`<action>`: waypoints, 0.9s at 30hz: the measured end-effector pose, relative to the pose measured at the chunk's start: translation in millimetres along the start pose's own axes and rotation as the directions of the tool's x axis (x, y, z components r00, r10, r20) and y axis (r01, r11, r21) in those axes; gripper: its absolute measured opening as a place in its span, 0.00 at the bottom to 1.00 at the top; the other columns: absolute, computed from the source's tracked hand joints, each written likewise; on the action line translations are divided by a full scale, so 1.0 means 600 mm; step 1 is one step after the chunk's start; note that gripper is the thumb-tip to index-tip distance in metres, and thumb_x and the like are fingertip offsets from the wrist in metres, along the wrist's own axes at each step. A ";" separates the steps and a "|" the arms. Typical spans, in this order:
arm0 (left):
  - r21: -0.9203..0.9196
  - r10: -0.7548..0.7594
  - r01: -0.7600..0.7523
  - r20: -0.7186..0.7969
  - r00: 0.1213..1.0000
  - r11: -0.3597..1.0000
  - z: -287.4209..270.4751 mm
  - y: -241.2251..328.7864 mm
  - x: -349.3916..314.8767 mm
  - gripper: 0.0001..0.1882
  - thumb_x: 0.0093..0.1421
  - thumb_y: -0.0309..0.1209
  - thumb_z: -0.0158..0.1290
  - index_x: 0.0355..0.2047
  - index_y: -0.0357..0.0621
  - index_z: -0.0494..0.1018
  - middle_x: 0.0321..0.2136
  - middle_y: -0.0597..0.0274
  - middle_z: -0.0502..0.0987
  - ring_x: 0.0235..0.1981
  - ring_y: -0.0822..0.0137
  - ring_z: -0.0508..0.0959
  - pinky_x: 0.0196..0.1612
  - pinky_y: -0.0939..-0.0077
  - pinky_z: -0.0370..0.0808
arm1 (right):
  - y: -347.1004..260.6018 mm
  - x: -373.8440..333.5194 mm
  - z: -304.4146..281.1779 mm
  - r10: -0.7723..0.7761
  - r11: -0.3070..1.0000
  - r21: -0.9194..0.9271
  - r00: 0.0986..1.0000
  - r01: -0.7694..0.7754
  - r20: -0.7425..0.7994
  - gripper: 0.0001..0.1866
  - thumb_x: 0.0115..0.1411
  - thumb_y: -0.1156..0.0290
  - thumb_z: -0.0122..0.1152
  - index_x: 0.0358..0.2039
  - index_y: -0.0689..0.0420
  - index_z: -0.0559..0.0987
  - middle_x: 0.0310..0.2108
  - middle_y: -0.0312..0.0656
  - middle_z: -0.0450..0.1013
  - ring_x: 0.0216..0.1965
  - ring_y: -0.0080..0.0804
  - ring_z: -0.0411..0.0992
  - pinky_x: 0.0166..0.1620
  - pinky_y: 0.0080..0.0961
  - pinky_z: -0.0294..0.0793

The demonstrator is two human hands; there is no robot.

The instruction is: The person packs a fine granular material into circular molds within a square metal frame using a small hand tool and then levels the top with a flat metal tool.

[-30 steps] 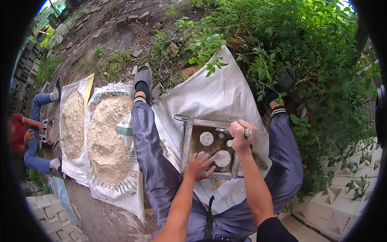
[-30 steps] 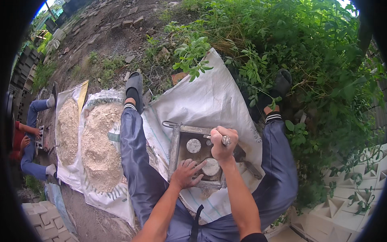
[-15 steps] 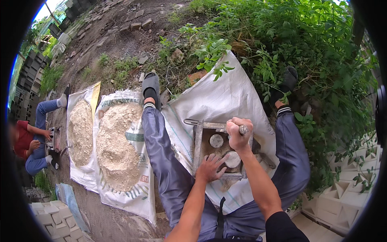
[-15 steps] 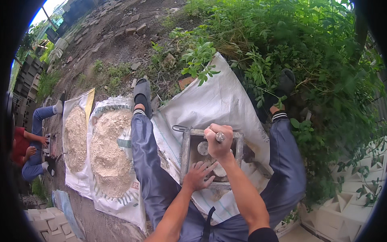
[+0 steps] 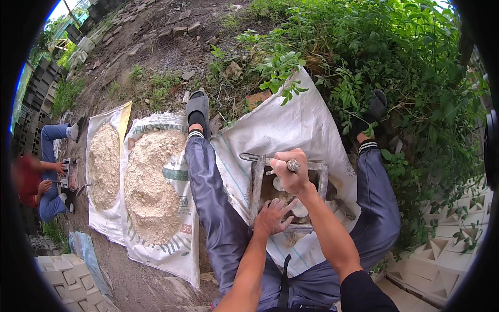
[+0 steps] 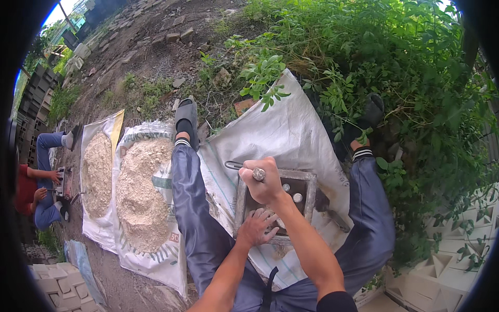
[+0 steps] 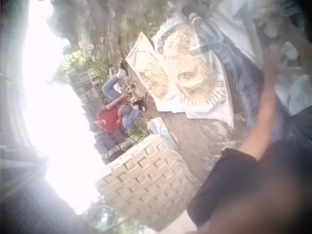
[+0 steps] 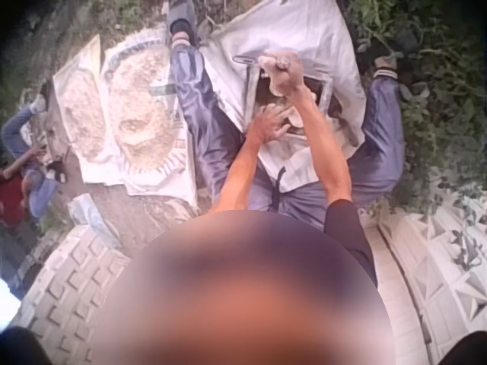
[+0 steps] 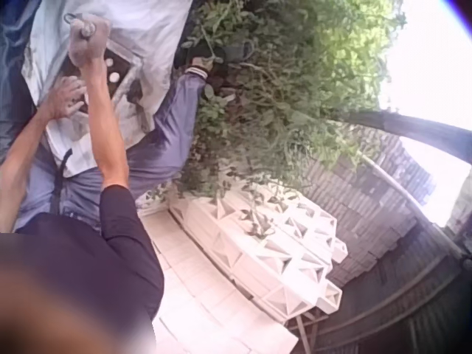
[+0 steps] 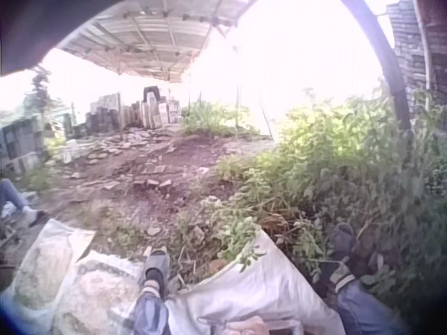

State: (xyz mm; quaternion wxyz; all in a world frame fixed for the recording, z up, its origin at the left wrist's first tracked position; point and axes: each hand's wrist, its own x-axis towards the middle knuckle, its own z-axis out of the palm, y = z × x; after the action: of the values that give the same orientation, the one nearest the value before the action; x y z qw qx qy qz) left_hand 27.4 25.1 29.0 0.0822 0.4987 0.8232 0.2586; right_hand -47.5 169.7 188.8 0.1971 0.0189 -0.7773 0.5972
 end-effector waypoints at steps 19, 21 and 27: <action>-0.028 -0.016 0.017 0.036 0.999 0.999 0.000 0.021 0.009 0.22 0.56 0.44 0.54 0.49 0.51 0.71 0.44 0.58 0.70 0.50 0.56 0.68 0.53 0.59 0.66 | 0.043 0.010 0.026 -0.008 1.000 0.030 0.918 -0.005 0.396 0.15 0.51 0.72 0.54 0.13 0.66 0.65 0.11 0.51 0.56 0.15 0.40 0.51 0.25 0.38 0.58; -0.047 -0.023 0.026 0.066 0.998 0.999 0.003 0.021 0.015 0.20 0.56 0.43 0.54 0.46 0.49 0.72 0.46 0.56 0.70 0.51 0.54 0.67 0.55 0.57 0.65 | 0.062 0.003 0.028 -0.041 0.997 -0.035 0.865 0.067 0.500 0.15 0.53 0.70 0.56 0.15 0.65 0.66 0.12 0.52 0.59 0.15 0.44 0.53 0.25 0.38 0.59; 0.120 -0.058 0.084 -0.205 0.977 0.989 0.033 -0.001 -0.019 0.22 0.59 0.41 0.50 0.52 0.48 0.68 0.47 0.53 0.69 0.50 0.54 0.68 0.56 0.55 0.61 | 0.038 -0.034 0.036 0.141 0.990 -0.012 0.990 -0.141 0.003 0.19 0.61 0.64 0.58 0.20 0.64 0.67 0.11 0.44 0.59 0.14 0.31 0.53 0.21 0.31 0.57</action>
State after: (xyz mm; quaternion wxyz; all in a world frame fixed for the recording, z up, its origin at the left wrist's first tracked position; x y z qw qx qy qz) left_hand 40.2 21.5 10.5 -0.0243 0.4447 0.8594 0.2512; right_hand -40.8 151.7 156.6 0.1529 -0.0362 -0.7806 0.6049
